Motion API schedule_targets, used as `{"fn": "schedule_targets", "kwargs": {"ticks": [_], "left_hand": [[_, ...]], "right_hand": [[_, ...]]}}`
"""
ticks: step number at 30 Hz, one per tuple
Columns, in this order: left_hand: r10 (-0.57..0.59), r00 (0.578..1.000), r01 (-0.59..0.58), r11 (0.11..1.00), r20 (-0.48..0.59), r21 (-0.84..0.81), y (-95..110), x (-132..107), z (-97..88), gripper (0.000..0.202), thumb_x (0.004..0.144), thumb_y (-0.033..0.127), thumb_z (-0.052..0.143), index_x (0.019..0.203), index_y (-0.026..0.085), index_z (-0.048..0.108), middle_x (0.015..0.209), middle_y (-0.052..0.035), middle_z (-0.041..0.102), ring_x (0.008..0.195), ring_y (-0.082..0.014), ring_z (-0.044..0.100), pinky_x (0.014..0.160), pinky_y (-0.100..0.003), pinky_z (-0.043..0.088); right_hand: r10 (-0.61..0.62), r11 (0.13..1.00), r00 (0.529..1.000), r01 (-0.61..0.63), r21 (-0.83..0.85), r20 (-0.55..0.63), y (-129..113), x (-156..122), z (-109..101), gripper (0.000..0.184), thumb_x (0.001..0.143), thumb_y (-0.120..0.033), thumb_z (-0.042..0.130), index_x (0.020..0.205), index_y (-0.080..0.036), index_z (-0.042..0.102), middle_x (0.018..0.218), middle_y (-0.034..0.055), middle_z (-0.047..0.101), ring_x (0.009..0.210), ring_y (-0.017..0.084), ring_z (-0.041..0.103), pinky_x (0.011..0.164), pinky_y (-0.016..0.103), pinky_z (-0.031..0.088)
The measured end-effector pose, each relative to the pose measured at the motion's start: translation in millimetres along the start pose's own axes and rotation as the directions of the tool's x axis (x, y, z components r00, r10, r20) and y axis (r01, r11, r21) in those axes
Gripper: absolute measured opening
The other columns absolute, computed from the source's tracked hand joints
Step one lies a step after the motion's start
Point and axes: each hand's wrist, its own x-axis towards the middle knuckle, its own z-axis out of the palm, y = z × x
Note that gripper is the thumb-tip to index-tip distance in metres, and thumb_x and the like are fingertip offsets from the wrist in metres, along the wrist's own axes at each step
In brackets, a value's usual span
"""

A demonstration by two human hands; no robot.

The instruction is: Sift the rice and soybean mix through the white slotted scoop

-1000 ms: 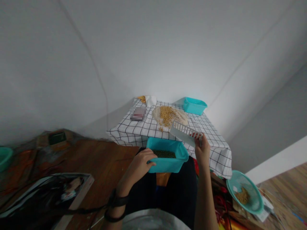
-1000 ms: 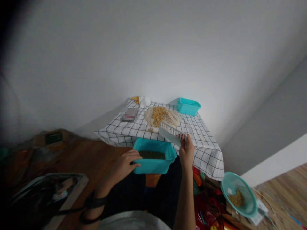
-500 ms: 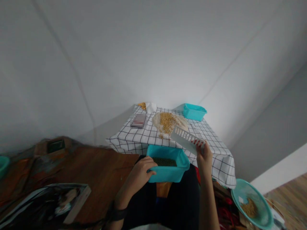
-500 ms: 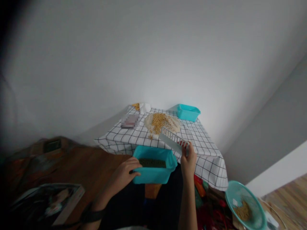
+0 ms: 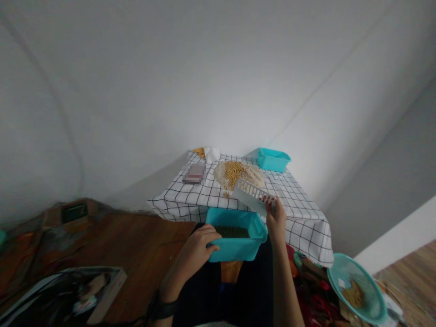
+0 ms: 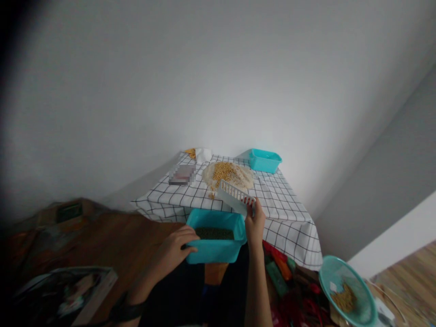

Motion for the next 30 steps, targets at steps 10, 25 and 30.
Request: {"fn": "schedule_targets", "kwargs": {"ticks": [10, 25, 30], "left_hand": [[0.005, 1.000, -0.005, 1.000, -0.018, -0.002, -2.4, -0.7, 3.0, 0.023, 0.075, 0.000, 0.067, 0.086, 0.018, 0.075, 0.087, -0.0032, 0.072, 0.091, -0.0208, 0.066, 0.084, -0.032, 0.051], [0.007, 1.000, -0.007, 1.000, -0.021, 0.008, -3.2, -1.3, 1.9, 0.021, 0.076, 0.003, 0.067, 0.086, 0.020, 0.075, 0.089, -0.0036, 0.073, 0.092, -0.0214, 0.065, 0.086, -0.034, 0.051], [0.003, 1.000, -0.003, 1.000, -0.025, -0.003, -3.3, -1.3, 0.7, 0.020, 0.076, 0.004, 0.067, 0.085, 0.020, 0.075, 0.087, -0.0034, 0.073, 0.090, -0.0210, 0.065, 0.084, -0.033, 0.052]], "right_hand": [[0.034, 0.998, 0.986, -0.043, -0.049, -0.165, 6.2, 3.0, -14.3, 0.029, 0.084, -0.039, 0.053, 0.103, -0.019, 0.062, 0.094, 0.0107, 0.068, 0.089, 0.027, 0.063, 0.078, 0.038, 0.047], [0.047, 0.996, 0.990, -0.056, -0.066, -0.131, 8.6, -13.7, -28.2, 0.031, 0.085, -0.039, 0.054, 0.107, -0.018, 0.062, 0.097, 0.0124, 0.071, 0.090, 0.028, 0.066, 0.078, 0.041, 0.050], [0.040, 0.998, 0.998, -0.042, -0.055, -0.049, 2.0, -15.7, -32.8, 0.026, 0.086, -0.037, 0.054, 0.103, -0.019, 0.063, 0.094, 0.0106, 0.071, 0.086, 0.026, 0.066, 0.075, 0.038, 0.050]]}}
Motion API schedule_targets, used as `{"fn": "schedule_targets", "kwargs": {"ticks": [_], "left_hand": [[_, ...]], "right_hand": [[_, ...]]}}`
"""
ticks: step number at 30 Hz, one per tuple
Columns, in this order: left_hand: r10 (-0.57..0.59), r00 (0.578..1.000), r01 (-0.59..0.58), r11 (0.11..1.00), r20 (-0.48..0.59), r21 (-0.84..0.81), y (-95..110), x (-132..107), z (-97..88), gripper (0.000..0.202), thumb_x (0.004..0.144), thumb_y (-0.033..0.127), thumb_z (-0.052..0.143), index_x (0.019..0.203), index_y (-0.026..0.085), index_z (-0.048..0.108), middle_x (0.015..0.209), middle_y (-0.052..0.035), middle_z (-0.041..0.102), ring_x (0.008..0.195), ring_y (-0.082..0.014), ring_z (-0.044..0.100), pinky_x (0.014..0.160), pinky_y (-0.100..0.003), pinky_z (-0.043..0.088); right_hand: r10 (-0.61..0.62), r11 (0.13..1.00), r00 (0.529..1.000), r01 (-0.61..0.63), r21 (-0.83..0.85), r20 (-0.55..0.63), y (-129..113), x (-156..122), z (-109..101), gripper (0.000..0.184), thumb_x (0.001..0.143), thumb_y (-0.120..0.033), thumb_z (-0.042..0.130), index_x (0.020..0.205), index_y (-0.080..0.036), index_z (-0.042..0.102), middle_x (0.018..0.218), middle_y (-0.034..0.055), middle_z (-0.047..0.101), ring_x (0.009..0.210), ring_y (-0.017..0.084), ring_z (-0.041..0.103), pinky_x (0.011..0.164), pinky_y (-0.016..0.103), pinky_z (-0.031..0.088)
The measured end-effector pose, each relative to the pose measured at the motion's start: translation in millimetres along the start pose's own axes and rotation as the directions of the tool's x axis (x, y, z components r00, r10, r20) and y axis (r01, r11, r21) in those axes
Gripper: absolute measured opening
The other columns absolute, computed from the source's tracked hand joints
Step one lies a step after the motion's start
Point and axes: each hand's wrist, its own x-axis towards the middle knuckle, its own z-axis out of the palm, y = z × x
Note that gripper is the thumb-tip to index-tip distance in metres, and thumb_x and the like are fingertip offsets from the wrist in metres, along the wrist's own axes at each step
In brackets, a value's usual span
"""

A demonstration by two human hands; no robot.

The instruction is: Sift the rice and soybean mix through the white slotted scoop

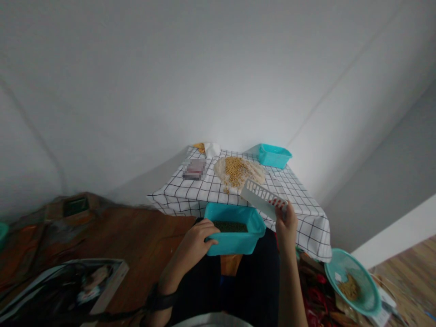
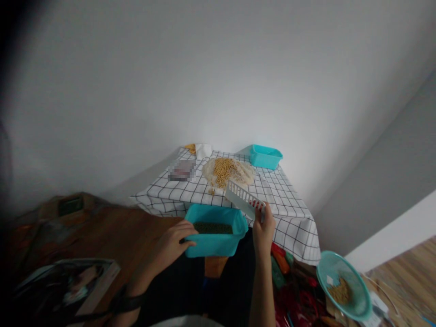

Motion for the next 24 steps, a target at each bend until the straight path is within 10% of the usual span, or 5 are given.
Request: {"fn": "schedule_targets", "kwargs": {"ticks": [24], "left_hand": [[-0.011, 1.000, 0.011, 1.000, 0.023, 0.007, 4.0, -0.6, -6.5, 0.018, 0.079, 0.005, 0.064, 0.085, 0.019, 0.074, 0.086, -0.0036, 0.071, 0.090, -0.0214, 0.065, 0.083, -0.034, 0.051]], "right_hand": [[0.010, 0.995, 0.995, -0.019, 0.098, 0.095, -14.4, -9.1, -14.3, 0.018, 0.089, -0.035, 0.053, 0.095, -0.020, 0.062, 0.094, 0.0086, 0.071, 0.087, 0.024, 0.067, 0.078, 0.037, 0.051]]}}
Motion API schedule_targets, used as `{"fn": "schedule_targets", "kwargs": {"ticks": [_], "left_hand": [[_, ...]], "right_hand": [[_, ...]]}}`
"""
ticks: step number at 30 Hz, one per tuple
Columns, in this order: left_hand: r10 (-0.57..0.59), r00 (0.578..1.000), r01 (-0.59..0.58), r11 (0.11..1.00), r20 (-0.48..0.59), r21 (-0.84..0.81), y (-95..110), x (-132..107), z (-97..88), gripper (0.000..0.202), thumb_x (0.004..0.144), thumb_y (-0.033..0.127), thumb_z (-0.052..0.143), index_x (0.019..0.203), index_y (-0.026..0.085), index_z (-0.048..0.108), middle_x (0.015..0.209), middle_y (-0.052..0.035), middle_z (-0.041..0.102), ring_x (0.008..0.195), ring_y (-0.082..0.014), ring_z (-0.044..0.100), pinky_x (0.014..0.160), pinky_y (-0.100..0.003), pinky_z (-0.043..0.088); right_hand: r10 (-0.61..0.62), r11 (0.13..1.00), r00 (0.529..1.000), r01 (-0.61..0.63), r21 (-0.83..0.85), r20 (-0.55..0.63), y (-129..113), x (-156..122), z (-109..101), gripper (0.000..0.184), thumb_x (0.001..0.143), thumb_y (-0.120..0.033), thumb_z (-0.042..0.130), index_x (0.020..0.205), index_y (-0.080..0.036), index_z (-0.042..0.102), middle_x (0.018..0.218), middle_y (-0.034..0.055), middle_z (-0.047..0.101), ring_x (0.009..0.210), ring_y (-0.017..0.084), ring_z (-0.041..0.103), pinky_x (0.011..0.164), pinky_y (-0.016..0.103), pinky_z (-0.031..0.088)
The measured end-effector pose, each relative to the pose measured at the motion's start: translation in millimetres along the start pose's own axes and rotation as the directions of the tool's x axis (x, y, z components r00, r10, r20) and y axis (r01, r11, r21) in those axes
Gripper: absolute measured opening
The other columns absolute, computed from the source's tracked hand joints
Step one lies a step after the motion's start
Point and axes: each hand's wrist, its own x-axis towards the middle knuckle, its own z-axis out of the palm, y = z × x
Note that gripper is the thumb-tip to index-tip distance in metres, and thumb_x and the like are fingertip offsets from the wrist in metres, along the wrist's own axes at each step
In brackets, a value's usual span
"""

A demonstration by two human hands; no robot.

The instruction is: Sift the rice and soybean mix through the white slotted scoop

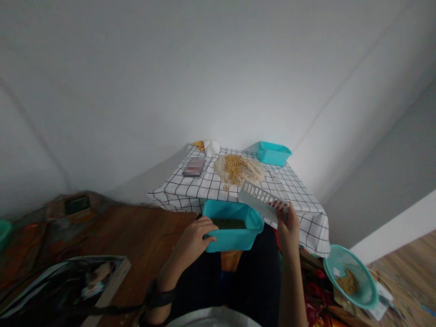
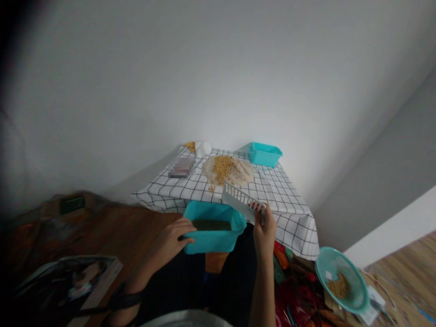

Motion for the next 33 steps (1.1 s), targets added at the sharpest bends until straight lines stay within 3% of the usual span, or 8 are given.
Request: {"fn": "schedule_targets", "kwargs": {"ticks": [5, 14, 23, 30, 33], "left_hand": [[-0.002, 1.000, 0.002, 1.000, -0.001, -0.005, -1.5, -1.4, -0.7, 0.018, 0.080, 0.005, 0.064, 0.085, 0.019, 0.074, 0.087, -0.0032, 0.071, 0.090, -0.0211, 0.065, 0.082, -0.033, 0.051], [0.003, 1.000, -0.003, 1.000, -0.014, 0.009, -3.7, -2.3, -2.0, 0.020, 0.078, 0.003, 0.064, 0.086, 0.018, 0.075, 0.087, -0.0038, 0.072, 0.090, -0.0209, 0.065, 0.082, -0.032, 0.051], [-0.019, 0.999, 0.019, 1.000, -0.036, 0.000, -9.4, -5.6, -5.6, 0.016, 0.078, 0.008, 0.067, 0.085, 0.019, 0.075, 0.088, -0.0043, 0.072, 0.092, -0.0225, 0.065, 0.085, -0.035, 0.051], [-0.026, 0.999, 0.027, 1.000, -0.045, 0.003, -7.4, -6.4, -6.5, 0.017, 0.078, 0.007, 0.066, 0.085, 0.019, 0.075, 0.088, -0.0037, 0.072, 0.092, -0.0218, 0.065, 0.085, -0.034, 0.051], [-0.029, 0.999, 0.029, 1.000, -0.042, 0.003, -7.4, -6.3, -6.2, 0.017, 0.078, 0.007, 0.066, 0.086, 0.019, 0.075, 0.088, -0.0038, 0.072, 0.092, -0.0216, 0.065, 0.085, -0.034, 0.050]], "right_hand": [[-0.004, 1.000, 1.000, 0.004, -0.002, -0.026, 5.0, 2.9, 3.6, 0.020, 0.088, -0.035, 0.054, 0.099, -0.020, 0.061, 0.096, 0.0091, 0.070, 0.087, 0.024, 0.065, 0.079, 0.038, 0.050], [-0.029, 0.999, 0.998, 0.027, -0.033, -0.050, 10.8, 31.9, 35.6, 0.016, 0.086, -0.033, 0.054, 0.093, -0.020, 0.059, 0.083, 0.0064, 0.066, 0.078, 0.023, 0.062, 0.072, 0.035, 0.045], [-0.064, 0.998, 0.997, 0.064, 0.004, 0.051, 0.2, 9.8, 34.6, 0.015, 0.087, -0.032, 0.053, 0.093, -0.020, 0.060, 0.085, 0.0049, 0.067, 0.077, 0.020, 0.063, 0.071, 0.031, 0.046], [-0.065, 0.997, 0.997, 0.064, -0.032, -0.048, 5.1, 17.7, 36.7, 0.013, 0.088, -0.031, 0.052, 0.091, -0.019, 0.058, 0.083, 0.0058, 0.066, 0.075, 0.021, 0.061, 0.069, 0.031, 0.044], [-0.080, 0.997, 0.997, 0.079, -0.023, -0.016, 1.8, 15.1, 39.5, 0.014, 0.088, -0.030, 0.051, 0.092, -0.020, 0.059, 0.083, 0.0048, 0.067, 0.075, 0.020, 0.062, 0.069, 0.030, 0.045]]}}
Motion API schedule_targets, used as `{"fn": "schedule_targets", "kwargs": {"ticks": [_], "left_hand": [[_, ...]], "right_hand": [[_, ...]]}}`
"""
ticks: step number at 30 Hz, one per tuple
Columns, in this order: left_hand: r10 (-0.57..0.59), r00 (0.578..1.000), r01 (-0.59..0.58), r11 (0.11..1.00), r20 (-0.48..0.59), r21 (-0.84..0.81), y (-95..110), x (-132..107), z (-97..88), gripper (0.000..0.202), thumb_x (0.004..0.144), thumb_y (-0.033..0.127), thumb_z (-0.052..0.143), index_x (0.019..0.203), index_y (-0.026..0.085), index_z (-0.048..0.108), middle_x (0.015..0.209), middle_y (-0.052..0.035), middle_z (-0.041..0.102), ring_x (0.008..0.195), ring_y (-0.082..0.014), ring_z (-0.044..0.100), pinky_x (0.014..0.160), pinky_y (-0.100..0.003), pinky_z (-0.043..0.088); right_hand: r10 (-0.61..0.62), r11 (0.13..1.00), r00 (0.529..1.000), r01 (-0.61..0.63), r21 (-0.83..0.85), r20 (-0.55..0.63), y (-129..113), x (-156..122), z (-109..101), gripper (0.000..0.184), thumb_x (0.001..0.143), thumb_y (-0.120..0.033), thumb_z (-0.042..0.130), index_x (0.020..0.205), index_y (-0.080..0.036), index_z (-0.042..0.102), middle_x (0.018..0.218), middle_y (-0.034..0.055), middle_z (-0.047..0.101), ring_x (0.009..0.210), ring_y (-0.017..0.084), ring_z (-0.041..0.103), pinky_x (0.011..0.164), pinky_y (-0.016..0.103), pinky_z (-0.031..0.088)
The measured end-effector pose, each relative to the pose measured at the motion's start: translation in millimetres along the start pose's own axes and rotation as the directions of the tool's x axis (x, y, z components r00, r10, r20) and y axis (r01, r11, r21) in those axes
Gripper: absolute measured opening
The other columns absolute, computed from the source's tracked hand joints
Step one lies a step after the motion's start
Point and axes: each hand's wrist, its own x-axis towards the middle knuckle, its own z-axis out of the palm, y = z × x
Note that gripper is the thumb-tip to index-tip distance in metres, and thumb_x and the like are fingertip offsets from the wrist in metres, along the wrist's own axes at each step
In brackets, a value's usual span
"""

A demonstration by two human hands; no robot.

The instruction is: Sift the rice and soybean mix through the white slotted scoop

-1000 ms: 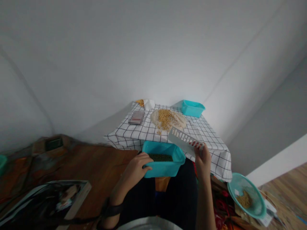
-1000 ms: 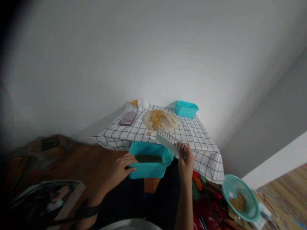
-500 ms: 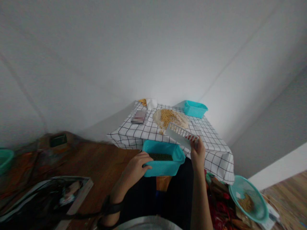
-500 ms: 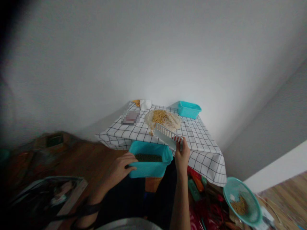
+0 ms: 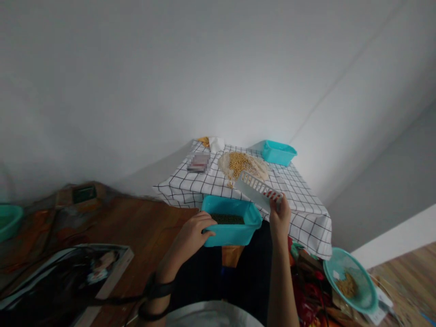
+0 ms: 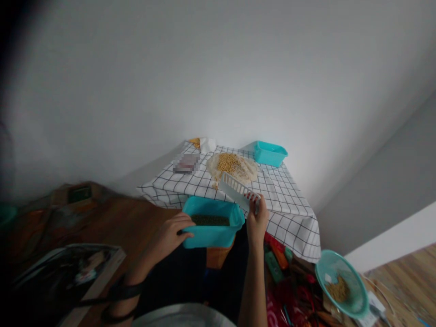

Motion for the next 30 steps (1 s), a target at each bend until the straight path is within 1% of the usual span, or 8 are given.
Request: {"fn": "schedule_targets", "kwargs": {"ticks": [3, 6, 9, 14, 18, 22, 25, 30], "left_hand": [[-0.004, 1.000, 0.004, 1.000, 0.002, 0.000, -1.3, 0.0, 0.6, 0.016, 0.078, 0.007, 0.067, 0.086, 0.019, 0.075, 0.088, -0.0043, 0.072, 0.092, -0.0220, 0.065, 0.085, -0.034, 0.050], [-0.002, 1.000, 0.002, 1.000, 0.005, -0.001, -3.4, -0.3, 1.5, 0.016, 0.078, 0.006, 0.068, 0.085, 0.019, 0.075, 0.088, -0.0041, 0.072, 0.092, -0.0220, 0.065, 0.085, -0.034, 0.050], [-0.002, 1.000, 0.002, 1.000, 0.007, -0.006, -5.0, -0.6, 2.7, 0.016, 0.078, 0.006, 0.067, 0.085, 0.018, 0.074, 0.088, -0.0037, 0.071, 0.092, -0.0215, 0.064, 0.085, -0.033, 0.049], [-0.012, 1.000, 0.012, 1.000, 0.006, -0.010, -4.7, 0.2, 3.8, 0.016, 0.078, 0.005, 0.068, 0.084, 0.019, 0.074, 0.086, -0.0033, 0.071, 0.091, -0.0215, 0.064, 0.083, -0.032, 0.049], [-0.017, 1.000, 0.017, 1.000, 0.012, -0.008, -1.9, 0.7, 1.8, 0.015, 0.079, 0.006, 0.068, 0.084, 0.019, 0.074, 0.086, -0.0031, 0.071, 0.092, -0.0216, 0.064, 0.083, -0.032, 0.049], [-0.024, 1.000, 0.024, 1.000, 0.017, -0.003, 1.3, 0.6, 0.0, 0.017, 0.079, 0.005, 0.067, 0.085, 0.019, 0.075, 0.087, -0.0032, 0.071, 0.093, -0.0216, 0.065, 0.084, -0.032, 0.049], [-0.023, 1.000, 0.023, 1.000, 0.019, 0.001, 2.8, 1.1, -0.5, 0.019, 0.077, 0.004, 0.066, 0.085, 0.019, 0.075, 0.087, -0.0034, 0.072, 0.092, -0.0210, 0.066, 0.084, -0.032, 0.050], [-0.015, 1.000, 0.014, 1.000, 0.011, 0.019, 3.4, 0.4, -1.0, 0.019, 0.076, 0.005, 0.066, 0.084, 0.019, 0.075, 0.086, -0.0042, 0.072, 0.091, -0.0217, 0.066, 0.084, -0.033, 0.051]], "right_hand": [[-0.014, 1.000, 0.999, 0.014, 0.007, 0.051, -4.1, -4.3, 5.7, 0.015, 0.087, -0.030, 0.052, 0.095, -0.020, 0.061, 0.083, 0.0040, 0.068, 0.074, 0.019, 0.063, 0.067, 0.028, 0.046], [-0.010, 1.000, 0.999, 0.010, -0.003, 0.045, -4.6, -5.9, 8.8, 0.017, 0.087, -0.029, 0.052, 0.097, -0.020, 0.062, 0.083, 0.0045, 0.069, 0.074, 0.019, 0.063, 0.066, 0.028, 0.045], [0.006, 1.000, 1.000, -0.006, -0.020, -0.007, -0.6, -4.0, 6.7, 0.017, 0.088, -0.029, 0.050, 0.096, -0.019, 0.061, 0.085, 0.0063, 0.069, 0.077, 0.021, 0.064, 0.068, 0.030, 0.046], [0.039, 0.998, 0.990, -0.045, -0.042, -0.133, 7.6, 0.3, 1.1, 0.018, 0.087, -0.032, 0.052, 0.096, -0.019, 0.060, 0.086, 0.0082, 0.068, 0.079, 0.023, 0.064, 0.070, 0.032, 0.046], [0.049, 0.999, 0.986, -0.050, -0.003, -0.156, 8.4, -0.8, -1.0, 0.017, 0.089, -0.034, 0.050, 0.094, -0.020, 0.058, 0.091, 0.0084, 0.069, 0.083, 0.023, 0.065, 0.074, 0.033, 0.048], [0.050, 0.998, 0.988, -0.046, 0.036, -0.146, 8.6, -3.8, 0.4, 0.018, 0.088, -0.034, 0.052, 0.095, -0.020, 0.059, 0.092, 0.0086, 0.069, 0.084, 0.023, 0.066, 0.076, 0.034, 0.049], [0.039, 0.998, 0.993, -0.032, 0.061, -0.110, 9.4, -5.3, 5.1, 0.018, 0.087, -0.034, 0.053, 0.096, -0.020, 0.061, 0.092, 0.0091, 0.071, 0.084, 0.024, 0.067, 0.075, 0.035, 0.050], [0.005, 0.996, 0.999, -0.002, 0.093, -0.036, 6.6, -6.8, 16.3, 0.020, 0.085, -0.031, 0.055, 0.099, -0.021, 0.065, 0.089, 0.0076, 0.073, 0.082, 0.023, 0.068, 0.072, 0.033, 0.051]]}}
